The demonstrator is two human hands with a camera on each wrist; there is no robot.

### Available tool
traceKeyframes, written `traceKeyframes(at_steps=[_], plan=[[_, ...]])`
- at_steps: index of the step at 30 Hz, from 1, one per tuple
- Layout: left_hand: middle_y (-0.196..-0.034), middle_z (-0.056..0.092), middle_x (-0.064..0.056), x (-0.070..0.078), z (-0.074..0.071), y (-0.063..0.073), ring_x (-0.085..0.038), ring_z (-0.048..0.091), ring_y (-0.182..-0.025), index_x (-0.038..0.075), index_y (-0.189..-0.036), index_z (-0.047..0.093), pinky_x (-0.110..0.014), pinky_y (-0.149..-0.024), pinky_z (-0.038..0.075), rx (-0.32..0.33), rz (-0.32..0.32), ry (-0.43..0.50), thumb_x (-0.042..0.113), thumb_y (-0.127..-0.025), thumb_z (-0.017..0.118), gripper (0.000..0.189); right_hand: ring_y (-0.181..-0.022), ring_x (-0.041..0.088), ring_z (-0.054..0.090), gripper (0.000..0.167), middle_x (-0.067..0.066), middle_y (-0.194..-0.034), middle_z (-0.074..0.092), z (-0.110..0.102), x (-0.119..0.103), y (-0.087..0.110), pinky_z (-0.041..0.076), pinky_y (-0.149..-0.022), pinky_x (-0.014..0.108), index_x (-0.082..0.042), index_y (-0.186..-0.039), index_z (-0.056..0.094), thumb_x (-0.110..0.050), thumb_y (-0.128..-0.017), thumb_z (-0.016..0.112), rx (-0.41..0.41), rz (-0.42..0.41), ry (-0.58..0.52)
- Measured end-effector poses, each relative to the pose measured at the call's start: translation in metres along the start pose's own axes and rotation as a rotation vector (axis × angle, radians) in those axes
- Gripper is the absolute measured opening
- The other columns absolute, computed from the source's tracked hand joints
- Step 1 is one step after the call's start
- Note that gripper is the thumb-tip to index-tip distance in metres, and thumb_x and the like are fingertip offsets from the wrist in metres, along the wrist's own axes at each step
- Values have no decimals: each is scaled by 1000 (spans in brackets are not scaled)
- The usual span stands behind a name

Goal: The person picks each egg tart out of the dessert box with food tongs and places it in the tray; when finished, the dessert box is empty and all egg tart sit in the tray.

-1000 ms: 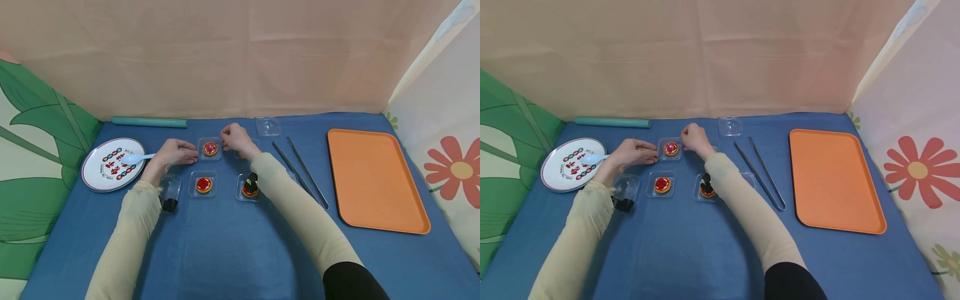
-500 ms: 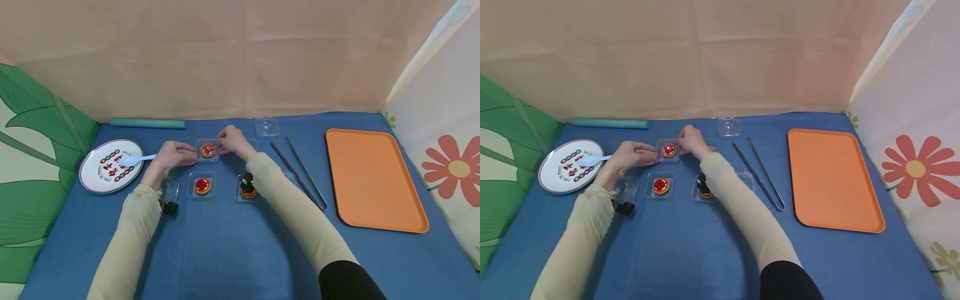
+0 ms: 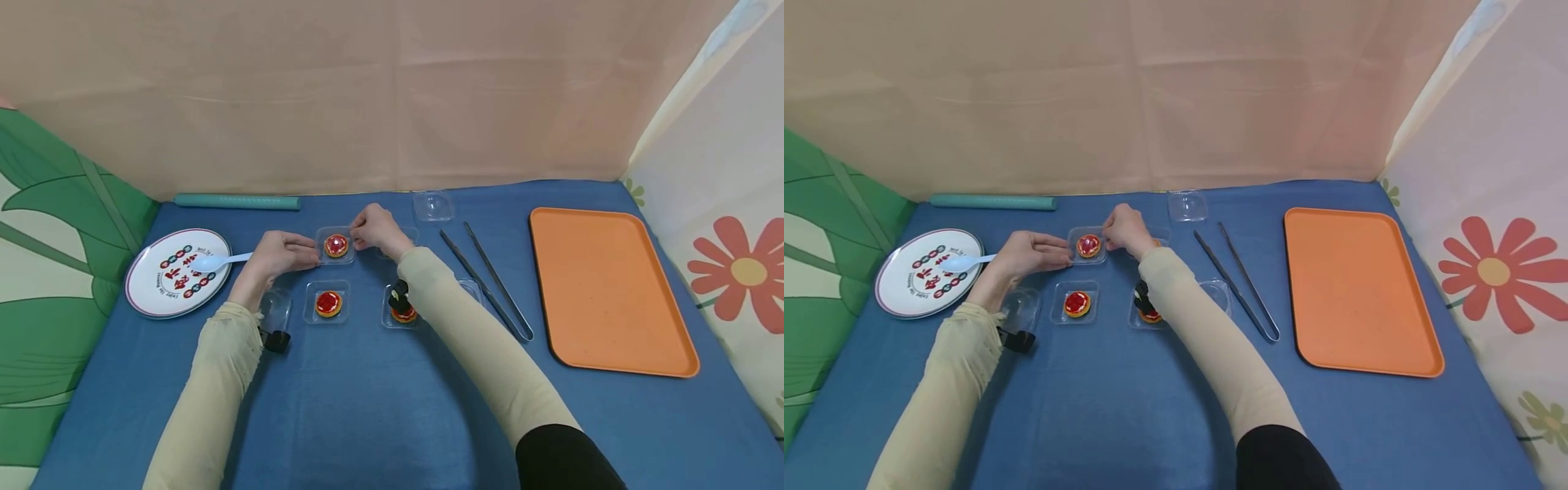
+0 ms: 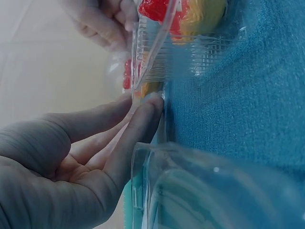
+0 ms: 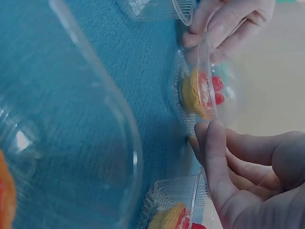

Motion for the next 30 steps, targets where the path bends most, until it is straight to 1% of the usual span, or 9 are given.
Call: traceKeyframes(at_steps=[4,9,12,15,17,22,25,30], plan=[[-131,69,-28,-1,-1,-1,-19,77,-108,-13,-143,60,-39,-101,60,0,-2,-5,-1,-106,66,40,-86,28,75,22,25,-127,71,1,-1,0,67,-88,37,12,-123,73,4,-106,63,11,14,-4],[-131,69,-29,0,-2,-2,-21,76,-109,-13,-143,59,-39,-100,61,-2,-4,0,-3,-105,66,40,-87,29,76,19,24,-131,70,2,-2,0,68,-85,37,12,-121,73,5,-105,64,31,11,8],[-132,69,-29,0,-2,-1,-19,76,-106,-13,-144,59,-39,-100,61,-4,-4,-8,-2,-105,66,41,-90,30,77,18,23,-133,69,3,-2,0,68,-85,37,11,-117,75,4,-105,64,44,7,21],[-132,69,-29,-1,-2,0,-16,76,-101,-11,-144,60,-38,-100,61,-7,-8,-24,1,-105,69,42,-92,31,77,17,23,-132,70,5,-2,-1,68,-85,37,10,-115,76,2,-106,64,55,0,42],[-133,68,-30,-1,-2,1,-14,75,-98,-10,-146,59,-37,-99,61,-12,-13,-19,2,-105,69,44,-91,30,78,16,22,-130,71,6,-2,-1,68,-84,36,10,-113,77,2,-106,65,60,-6,55],[-130,70,-30,0,-2,2,-12,77,-92,-12,-147,57,-35,-95,63,-15,-9,16,2,-105,69,46,-93,31,78,17,22,-132,71,6,-4,-1,68,-84,34,9,-115,77,0,-106,66,59,-7,74],[-128,71,-30,-1,-1,1,-11,77,-89,-13,-146,57,-34,-93,64,-7,-6,35,1,-105,69,45,-94,31,78,19,22,-135,69,5,-4,-1,67,-85,34,9,-118,77,0,-106,66,54,8,68],[-126,72,-30,-2,-1,0,-10,78,-87,-13,-145,57,-34,-93,64,8,-6,51,1,-105,68,44,-92,28,77,18,21,-135,68,4,-4,-1,67,-86,33,9,-117,75,0,-106,65,39,36,63]])
Point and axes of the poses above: each hand's wrist, its own y-axis away from the middle knuckle, its own z-axis out of the palm, x = y × z, the point moved 4 cm from there along -y, towards the middle knuckle
